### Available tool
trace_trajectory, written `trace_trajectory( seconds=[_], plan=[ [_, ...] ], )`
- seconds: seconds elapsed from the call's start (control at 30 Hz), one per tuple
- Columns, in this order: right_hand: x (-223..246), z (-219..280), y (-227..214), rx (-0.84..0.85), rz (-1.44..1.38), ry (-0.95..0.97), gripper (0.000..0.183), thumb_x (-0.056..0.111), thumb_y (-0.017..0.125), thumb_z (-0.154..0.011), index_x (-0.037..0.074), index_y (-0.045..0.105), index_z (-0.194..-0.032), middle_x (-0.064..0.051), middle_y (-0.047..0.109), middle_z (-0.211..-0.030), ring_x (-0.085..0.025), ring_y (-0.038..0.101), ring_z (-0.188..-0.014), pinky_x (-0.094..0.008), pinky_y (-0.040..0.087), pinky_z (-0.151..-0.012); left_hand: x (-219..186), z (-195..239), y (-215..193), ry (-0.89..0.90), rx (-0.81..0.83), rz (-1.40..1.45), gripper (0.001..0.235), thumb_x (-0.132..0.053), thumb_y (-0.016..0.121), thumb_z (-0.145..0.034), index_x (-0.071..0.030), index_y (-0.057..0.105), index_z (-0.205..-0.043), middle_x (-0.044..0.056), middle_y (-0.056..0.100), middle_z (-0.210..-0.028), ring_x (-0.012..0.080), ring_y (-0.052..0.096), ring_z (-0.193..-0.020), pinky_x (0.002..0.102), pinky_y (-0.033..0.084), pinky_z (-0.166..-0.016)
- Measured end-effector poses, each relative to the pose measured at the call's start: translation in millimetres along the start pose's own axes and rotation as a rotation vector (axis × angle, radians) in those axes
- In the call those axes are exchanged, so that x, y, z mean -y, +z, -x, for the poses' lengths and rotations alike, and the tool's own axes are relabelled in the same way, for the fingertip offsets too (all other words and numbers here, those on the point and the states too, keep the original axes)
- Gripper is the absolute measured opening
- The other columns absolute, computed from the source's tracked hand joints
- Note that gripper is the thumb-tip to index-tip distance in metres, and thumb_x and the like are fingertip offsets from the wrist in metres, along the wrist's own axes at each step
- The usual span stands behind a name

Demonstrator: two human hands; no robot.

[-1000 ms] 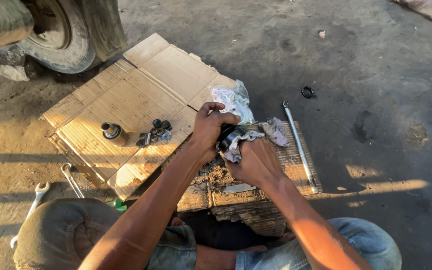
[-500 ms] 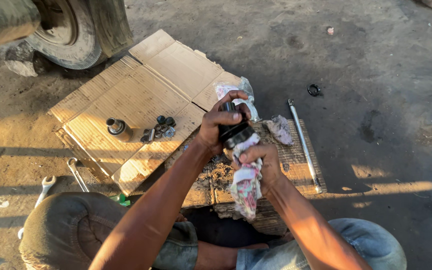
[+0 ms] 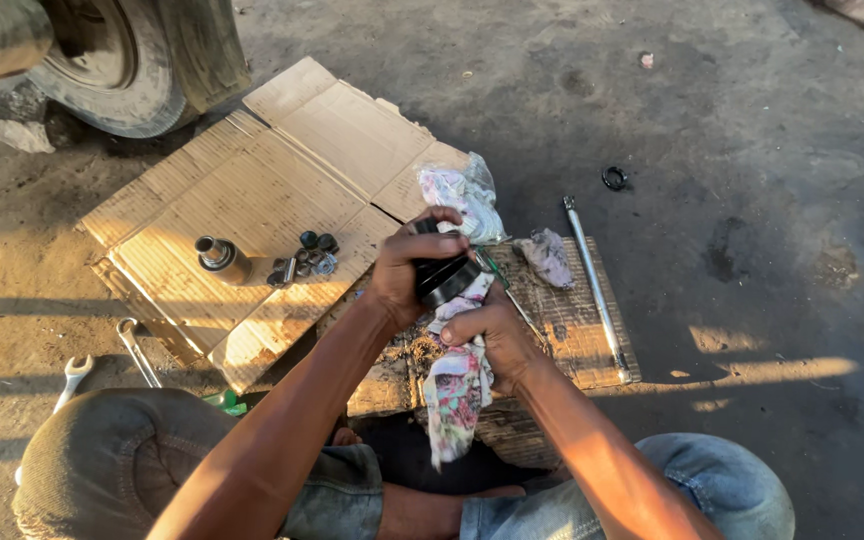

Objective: The person sits on the ground and cleans a cylindrical mechanical part using a cloth and a small metal tool. They wipe the exterior and interior of the part, scrape out debris, and place the cleaned item on a piece of cardboard alongside other tools and parts.

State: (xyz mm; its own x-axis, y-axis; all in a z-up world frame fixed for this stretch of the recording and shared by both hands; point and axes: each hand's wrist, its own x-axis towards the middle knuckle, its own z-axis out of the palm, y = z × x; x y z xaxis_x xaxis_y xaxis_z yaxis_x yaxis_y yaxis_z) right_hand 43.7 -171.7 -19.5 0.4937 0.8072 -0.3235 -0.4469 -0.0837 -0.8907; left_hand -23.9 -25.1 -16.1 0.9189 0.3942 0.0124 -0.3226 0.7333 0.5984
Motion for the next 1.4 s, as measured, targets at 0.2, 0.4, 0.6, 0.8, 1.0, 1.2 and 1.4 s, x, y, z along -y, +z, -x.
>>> trace_trajectory(
  seconds=[0.2,0.4,0.6,0.8,1.0,1.2,1.4],
  plan=[
    [11,-17,-7,-0.117,0.136,0.03,0.052,-0.003,0.068,-0.054,0.018,0.058,-0.1,-0.004,0.066,-0.069,-0.02,0.067,-0.056,-0.041,0.059,-0.054,-3,-14,13,-0.046,-0.229,-0.131,0.049,-0.036,0.083,-0.081,-0.002,0.06,-0.108,0.009,0.063,-0.09,0.0183,0.068,-0.076,0.033,0.06,-0.069],
    [0,-18,14,0.007,0.948,-0.564,0.035,0.004,0.077,-0.062,0.006,0.063,-0.093,-0.002,0.069,-0.079,-0.017,0.067,-0.068,-0.038,0.055,-0.06,-9,-18,29,-0.161,-0.635,-0.206,0.052,-0.022,0.094,-0.077,0.007,0.065,-0.109,0.009,0.062,-0.086,0.0197,0.058,-0.067,0.038,0.052,-0.06],
    [-11,-5,1,0.178,-0.199,-0.023,0.052,0.003,0.077,-0.052,0.003,0.066,-0.103,-0.003,0.067,-0.084,-0.016,0.067,-0.075,-0.031,0.055,-0.067,-14,-2,10,-0.123,0.398,0.414,0.065,-0.005,0.077,-0.066,0.004,0.056,-0.126,0.007,0.066,-0.083,0.0243,0.071,-0.081,0.046,0.065,-0.095],
    [6,-42,-29,-0.184,0.691,-0.209,0.056,0.008,0.081,-0.053,0.007,0.056,-0.104,-0.006,0.07,-0.091,-0.015,0.071,-0.072,-0.03,0.061,-0.068,-4,-26,21,-0.123,-0.424,-0.305,0.059,-0.028,0.085,-0.086,0.013,0.064,-0.122,0.011,0.069,-0.081,0.0246,0.067,-0.07,0.04,0.058,-0.066],
    [-14,-29,-22,0.113,-0.207,0.11,0.036,0.004,0.071,-0.061,-0.004,0.059,-0.094,-0.009,0.065,-0.07,-0.019,0.058,-0.055,-0.033,0.052,-0.052,-10,-25,2,0.011,-0.125,-0.111,0.049,-0.002,0.076,-0.073,-0.006,0.055,-0.118,0.013,0.067,-0.083,0.0244,0.068,-0.074,0.041,0.058,-0.073],
    [13,-4,-21,0.071,-0.129,0.004,0.046,0.011,0.068,-0.059,-0.004,0.065,-0.103,-0.008,0.065,-0.067,-0.017,0.059,-0.05,-0.031,0.051,-0.047,-17,-46,-13,0.193,0.034,0.519,0.029,-0.005,0.069,-0.085,-0.001,0.056,-0.11,0.012,0.064,-0.095,0.0257,0.067,-0.089,0.043,0.062,-0.092],
    [27,15,-37,0.065,-0.076,-0.035,0.058,0.004,0.072,-0.061,0.002,0.063,-0.119,-0.008,0.068,-0.081,-0.019,0.067,-0.063,-0.036,0.059,-0.059,-40,-28,-58,0.168,-0.243,0.746,0.04,-0.025,0.073,-0.086,0.006,0.057,-0.104,0.016,0.064,-0.093,0.0281,0.068,-0.087,0.046,0.061,-0.092]
  ],
)
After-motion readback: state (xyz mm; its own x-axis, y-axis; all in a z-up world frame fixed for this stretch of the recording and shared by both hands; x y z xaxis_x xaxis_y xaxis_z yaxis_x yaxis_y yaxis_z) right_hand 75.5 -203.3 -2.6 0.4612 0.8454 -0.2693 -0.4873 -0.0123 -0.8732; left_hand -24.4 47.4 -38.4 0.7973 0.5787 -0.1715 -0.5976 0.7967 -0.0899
